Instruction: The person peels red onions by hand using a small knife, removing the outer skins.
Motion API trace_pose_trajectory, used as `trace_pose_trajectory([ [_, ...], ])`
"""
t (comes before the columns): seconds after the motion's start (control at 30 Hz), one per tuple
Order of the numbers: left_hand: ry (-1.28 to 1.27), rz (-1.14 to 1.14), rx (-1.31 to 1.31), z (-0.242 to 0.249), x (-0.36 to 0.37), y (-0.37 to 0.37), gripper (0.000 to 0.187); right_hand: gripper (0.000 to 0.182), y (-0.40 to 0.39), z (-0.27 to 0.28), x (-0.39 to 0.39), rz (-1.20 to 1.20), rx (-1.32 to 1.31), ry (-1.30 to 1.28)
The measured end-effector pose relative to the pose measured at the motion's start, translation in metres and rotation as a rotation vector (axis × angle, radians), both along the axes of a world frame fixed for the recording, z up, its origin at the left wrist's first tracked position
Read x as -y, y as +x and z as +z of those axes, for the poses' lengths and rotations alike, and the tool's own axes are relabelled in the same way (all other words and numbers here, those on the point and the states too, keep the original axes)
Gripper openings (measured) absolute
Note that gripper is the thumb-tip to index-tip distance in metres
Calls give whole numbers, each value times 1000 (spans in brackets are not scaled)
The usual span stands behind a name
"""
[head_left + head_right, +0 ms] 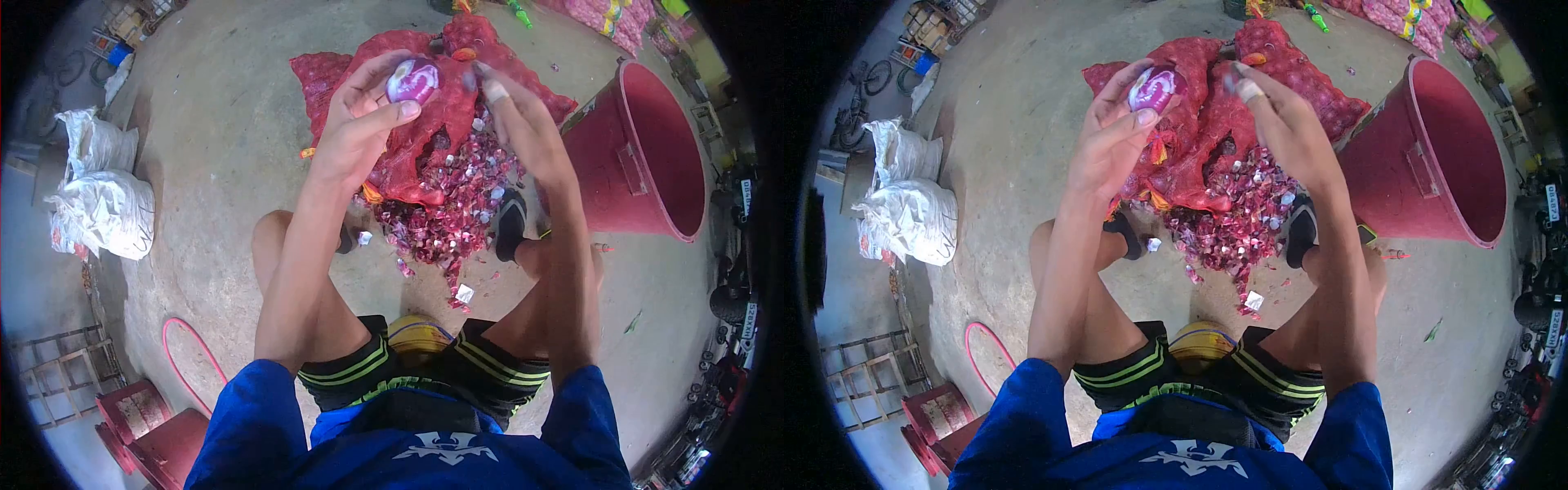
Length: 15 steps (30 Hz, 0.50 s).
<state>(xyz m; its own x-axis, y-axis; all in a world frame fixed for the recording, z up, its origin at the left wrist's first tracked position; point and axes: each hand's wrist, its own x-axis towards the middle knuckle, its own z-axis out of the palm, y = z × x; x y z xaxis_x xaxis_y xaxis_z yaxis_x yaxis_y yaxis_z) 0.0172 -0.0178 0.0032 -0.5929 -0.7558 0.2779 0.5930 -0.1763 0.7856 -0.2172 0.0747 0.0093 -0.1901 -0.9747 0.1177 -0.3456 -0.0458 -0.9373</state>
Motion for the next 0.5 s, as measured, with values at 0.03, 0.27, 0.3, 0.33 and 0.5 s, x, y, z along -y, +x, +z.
trace_pose_trajectory([
  [0.03,21,2,3,0,0,1,65,50,2,1,-2,0,0,-1],
  [0.27,42,38,18,-4,-3,0,65,56,37,19,-17,116,-238,-270],
  [0.3,42,36,18,-4,-3,-1,65,56,37,15,-14,114,-238,-271],
  [0.33,36,48,25,-5,-3,-1,65,55,37,10,-11,102,-256,-337],
  [0.5,47,54,38,-4,-2,-2,65,50,38,9,-5,57,-270,-445],
])
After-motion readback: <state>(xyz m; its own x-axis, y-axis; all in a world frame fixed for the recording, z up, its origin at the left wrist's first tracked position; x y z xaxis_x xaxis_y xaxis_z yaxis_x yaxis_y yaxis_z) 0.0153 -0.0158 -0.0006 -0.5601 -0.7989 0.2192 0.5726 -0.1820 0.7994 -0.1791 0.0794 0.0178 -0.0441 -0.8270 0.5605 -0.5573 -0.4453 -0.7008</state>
